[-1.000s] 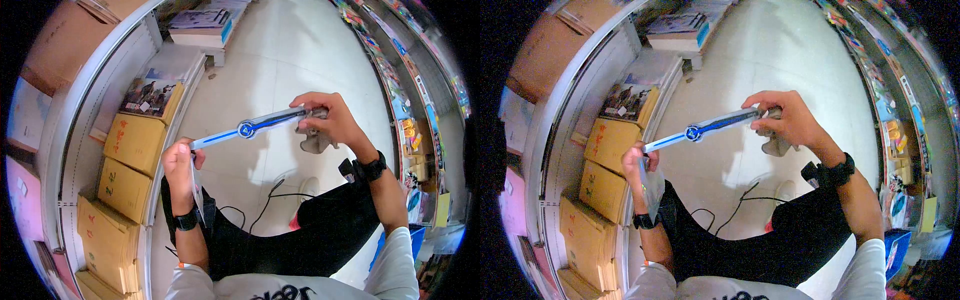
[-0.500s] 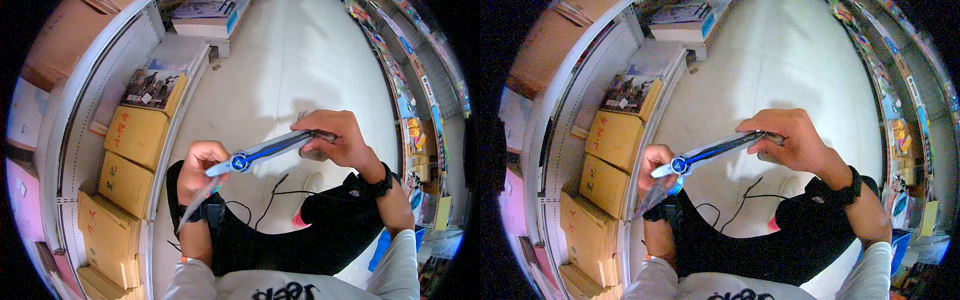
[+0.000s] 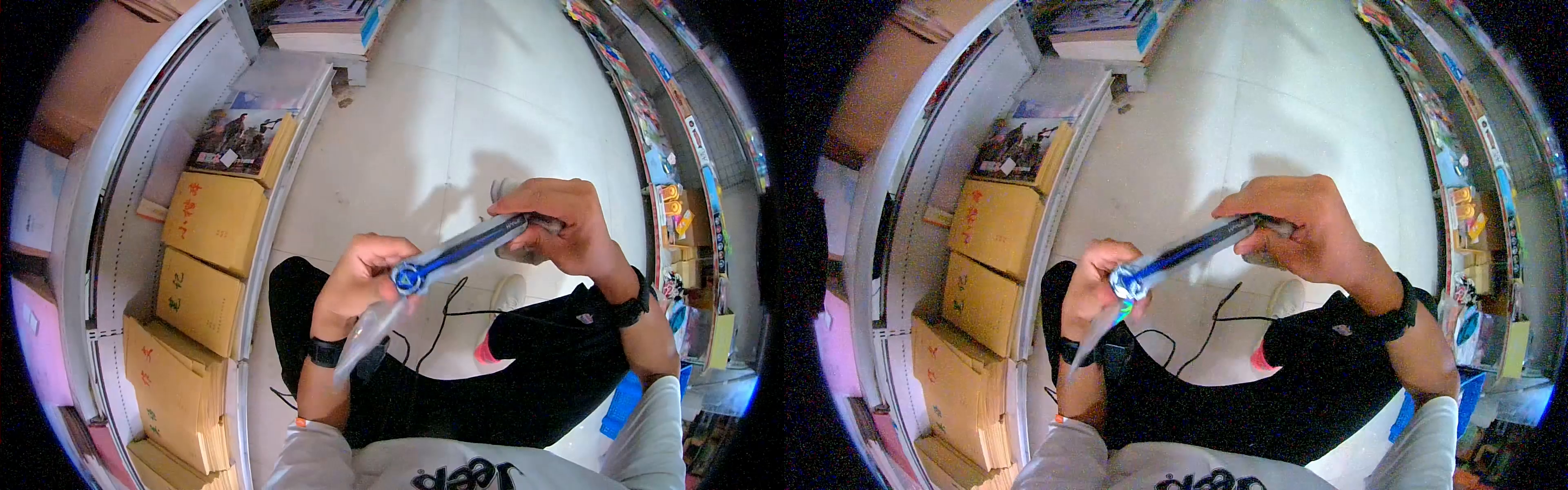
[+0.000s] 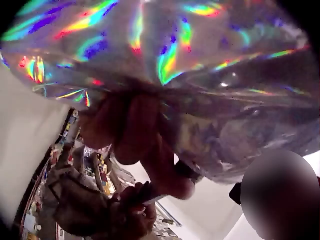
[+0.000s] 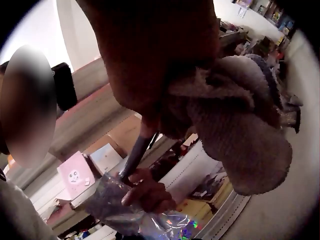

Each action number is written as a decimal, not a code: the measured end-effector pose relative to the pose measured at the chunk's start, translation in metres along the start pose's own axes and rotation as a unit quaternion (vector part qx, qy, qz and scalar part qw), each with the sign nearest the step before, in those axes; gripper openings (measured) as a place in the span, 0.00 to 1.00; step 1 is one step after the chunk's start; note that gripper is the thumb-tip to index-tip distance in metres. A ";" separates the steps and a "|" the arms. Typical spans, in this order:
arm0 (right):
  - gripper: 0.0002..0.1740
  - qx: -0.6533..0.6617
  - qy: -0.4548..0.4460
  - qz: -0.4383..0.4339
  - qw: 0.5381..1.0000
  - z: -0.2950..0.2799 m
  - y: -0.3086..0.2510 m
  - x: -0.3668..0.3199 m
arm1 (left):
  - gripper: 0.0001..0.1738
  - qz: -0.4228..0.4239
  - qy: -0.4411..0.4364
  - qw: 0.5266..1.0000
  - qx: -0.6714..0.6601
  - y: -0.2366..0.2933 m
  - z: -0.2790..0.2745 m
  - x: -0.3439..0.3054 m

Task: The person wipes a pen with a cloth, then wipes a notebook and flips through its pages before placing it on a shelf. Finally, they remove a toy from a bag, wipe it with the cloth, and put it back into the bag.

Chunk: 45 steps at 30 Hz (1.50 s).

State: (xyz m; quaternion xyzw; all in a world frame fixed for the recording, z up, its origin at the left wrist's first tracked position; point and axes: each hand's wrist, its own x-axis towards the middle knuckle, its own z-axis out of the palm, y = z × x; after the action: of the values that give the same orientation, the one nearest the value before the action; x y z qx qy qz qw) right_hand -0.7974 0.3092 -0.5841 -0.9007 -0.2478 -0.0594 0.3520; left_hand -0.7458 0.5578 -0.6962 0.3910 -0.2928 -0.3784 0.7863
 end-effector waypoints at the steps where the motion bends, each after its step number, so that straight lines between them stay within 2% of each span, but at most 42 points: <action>1: 0.17 -0.007 -0.001 0.003 1.000 -0.001 -0.001 0.000 | 0.37 0.015 0.035 0.999 -0.007 0.003 0.008 0.002; 2: 0.17 -0.026 0.002 0.011 1.000 -0.002 -0.002 0.001 | 0.38 0.030 0.070 0.997 -0.009 0.006 0.012 0.003; 6: 0.17 -0.045 0.025 0.031 0.998 0.001 -0.005 -0.001 | 0.38 0.023 0.045 0.998 -0.023 0.007 0.006 -0.001; 7: 0.17 -0.041 0.034 0.036 0.998 0.002 -0.006 -0.002 | 0.36 0.016 0.048 0.999 -0.018 0.009 0.006 -0.003; 10: 0.16 -0.050 0.044 0.066 0.996 0.002 -0.009 -0.009 | 0.21 0.048 0.047 0.997 0.022 0.005 -0.001 -0.003; 11: 0.16 -0.041 0.053 0.077 0.995 0.002 -0.010 -0.011 | 0.18 0.084 0.068 0.993 0.041 0.002 0.003 0.000; 14: 0.16 -0.017 0.062 0.091 0.994 0.008 -0.013 -0.019 | 0.20 0.145 0.165 0.972 0.080 -0.004 0.018 0.006; 18: 0.17 -0.021 0.043 0.053 0.997 0.016 -0.014 -0.021 | 0.27 0.181 0.190 0.958 0.114 -0.005 0.020 0.008; 19: 0.17 -0.014 0.032 0.059 0.998 0.017 -0.017 -0.020 | 0.32 0.190 0.228 0.949 0.109 -0.005 0.027 0.011; 22: 0.16 0.018 0.021 0.055 0.998 0.024 -0.014 -0.020 | 0.33 0.157 0.192 0.966 0.075 0.006 0.027 0.006; 24: 0.15 0.018 0.019 0.039 0.999 0.026 -0.012 -0.018 | 0.33 0.167 0.190 0.964 0.077 0.004 0.025 0.008; 25: 0.14 0.016 0.016 0.058 0.998 0.026 -0.013 -0.016 | 0.32 0.172 0.188 0.964 0.078 0.003 0.023 0.010; 27: 0.12 0.014 0.009 0.100 0.995 0.026 -0.017 -0.012 | 0.31 0.171 0.200 0.962 0.078 0.002 0.023 0.010; 39: 0.13 0.035 0.037 0.056 0.997 0.040 -0.007 -0.012 | 0.29 0.153 0.250 0.955 0.050 -0.008 0.023 0.015; 42: 0.13 0.036 0.021 0.091 0.995 0.042 -0.008 -0.012 | 0.28 0.151 0.246 0.957 0.036 -0.011 0.018 0.016; 45: 0.13 0.087 0.000 0.166 0.982 0.043 -0.011 -0.011 | 0.27 0.132 0.270 0.953 0.029 -0.009 0.019 0.017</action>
State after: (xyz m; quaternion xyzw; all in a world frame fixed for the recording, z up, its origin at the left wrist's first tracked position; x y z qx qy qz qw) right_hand -0.8149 0.3408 -0.6125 -0.8952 -0.0989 0.0220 0.4339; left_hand -0.7538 0.5324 -0.6911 0.4589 -0.1297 -0.1428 0.8673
